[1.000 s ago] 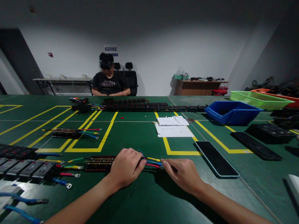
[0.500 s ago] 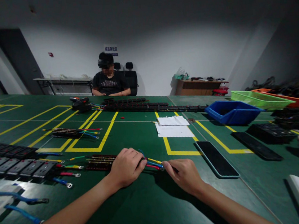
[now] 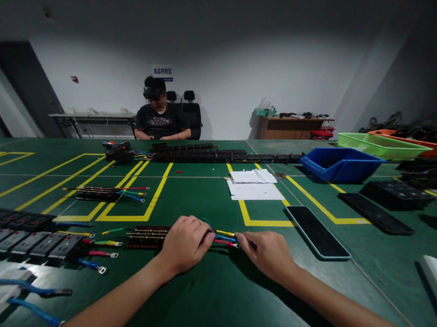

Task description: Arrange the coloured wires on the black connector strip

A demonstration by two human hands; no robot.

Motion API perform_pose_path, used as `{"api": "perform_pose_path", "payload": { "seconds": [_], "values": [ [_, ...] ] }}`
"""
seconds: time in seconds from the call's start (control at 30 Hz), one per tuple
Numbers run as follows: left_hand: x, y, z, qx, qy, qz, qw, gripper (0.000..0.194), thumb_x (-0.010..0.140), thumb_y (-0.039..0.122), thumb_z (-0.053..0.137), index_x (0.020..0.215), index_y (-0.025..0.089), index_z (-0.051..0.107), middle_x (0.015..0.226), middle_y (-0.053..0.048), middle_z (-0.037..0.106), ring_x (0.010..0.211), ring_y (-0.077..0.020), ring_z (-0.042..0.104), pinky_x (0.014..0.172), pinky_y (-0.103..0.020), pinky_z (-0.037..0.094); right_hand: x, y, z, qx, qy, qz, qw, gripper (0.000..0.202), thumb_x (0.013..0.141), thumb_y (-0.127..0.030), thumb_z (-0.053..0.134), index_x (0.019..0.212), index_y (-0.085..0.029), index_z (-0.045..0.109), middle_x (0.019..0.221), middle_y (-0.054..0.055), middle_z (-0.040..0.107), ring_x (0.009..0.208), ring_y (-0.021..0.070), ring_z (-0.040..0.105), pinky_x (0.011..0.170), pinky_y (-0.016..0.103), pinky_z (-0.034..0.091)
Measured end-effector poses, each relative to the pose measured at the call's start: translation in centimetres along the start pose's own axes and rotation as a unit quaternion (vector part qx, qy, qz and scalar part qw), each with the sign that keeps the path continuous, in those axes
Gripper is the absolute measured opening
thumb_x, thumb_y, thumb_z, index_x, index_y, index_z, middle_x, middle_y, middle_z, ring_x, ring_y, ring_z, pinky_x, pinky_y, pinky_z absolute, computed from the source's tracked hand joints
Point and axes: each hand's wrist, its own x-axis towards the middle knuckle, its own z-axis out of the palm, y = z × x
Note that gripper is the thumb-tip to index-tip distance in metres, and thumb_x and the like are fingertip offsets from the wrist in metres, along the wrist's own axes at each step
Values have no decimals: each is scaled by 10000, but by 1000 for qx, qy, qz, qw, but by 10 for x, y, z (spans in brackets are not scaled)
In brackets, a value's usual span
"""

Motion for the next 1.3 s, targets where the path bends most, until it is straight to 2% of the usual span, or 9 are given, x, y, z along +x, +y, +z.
{"api": "perform_pose_path", "payload": {
  "seconds": [0.27, 0.4, 0.5, 0.67, 0.8, 1.07, 1.3],
  "values": [
    [0, -1, 2, 15, -4, 3, 1000, 330, 1029, 376, 400, 955, 180, 655, 922, -67, 683, 893, -223, 597, 814, -375, 414, 1, -5, -4, -40, -20, 16, 999, 471, 1051, -444, 388, 800, -291, 757, 667, 19, 737, 551, 149, 643, 534, 311, 154],
    [0, -1, 2, 16, -6, 2, 1000, 343, 1032, 383, 391, 968, 176, 657, 931, -69, 682, 896, -225, 595, 815, -380, 414, 0, -4, -2, -61, 4, 21, 998, 346, 1030, -422, 433, 1068, -331, 765, 701, 30, 753, 552, 161, 656, 523, 294, 189],
    [0, -1, 2, 12, -2, 4, 1000, 348, 1032, 386, 390, 970, 177, 661, 924, -68, 681, 896, -223, 595, 813, -378, 417, -1, -1, -1, -68, 30, 34, 997, 356, 1006, -434, 466, 1205, -290, 725, 681, 44, 745, 541, 166, 653, 513, 281, 224],
    [0, -1, 2, 7, -4, -1, 1000, 324, 1023, 368, 403, 960, 180, 658, 920, -61, 681, 898, -223, 599, 822, -380, 416, -4, 4, 0, 29, 69, -9, 997, 350, 1011, -368, 435, 1151, -236, 727, 639, 10, 713, 535, 142, 637, 547, 263, 301],
    [0, -1, 2, 5, 6, 2, 1000, 335, 1023, 373, 396, 955, 182, 663, 906, -62, 679, 881, -219, 596, 806, -372, 418, -4, 4, 0, 81, 55, -40, 994, 327, 1007, -351, 447, 1048, -236, 750, 698, 10, 738, 589, 132, 666, 583, 246, 338],
    [0, -1, 1, 7, -4, -1, 1000, 317, 1021, 366, 410, 957, 180, 658, 916, -60, 682, 889, -224, 597, 809, -380, 414, -2, 3, -1, 80, 23, -28, 996, 337, 1016, -362, 448, 1163, -268, 736, 849, 20, 784, 673, 152, 715, 607, 240, 384],
    [-1, -1, 2, 12, 2, 8, 1000, 353, 1031, 378, 380, 953, 179, 661, 912, -71, 684, 881, -220, 597, 812, -376, 420, -2, 3, 0, 73, 26, -31, 996, 354, 1027, -376, 430, 1052, -282, 770, 874, 16, 791, 717, 143, 731, 612, 221, 397]
  ]
}}
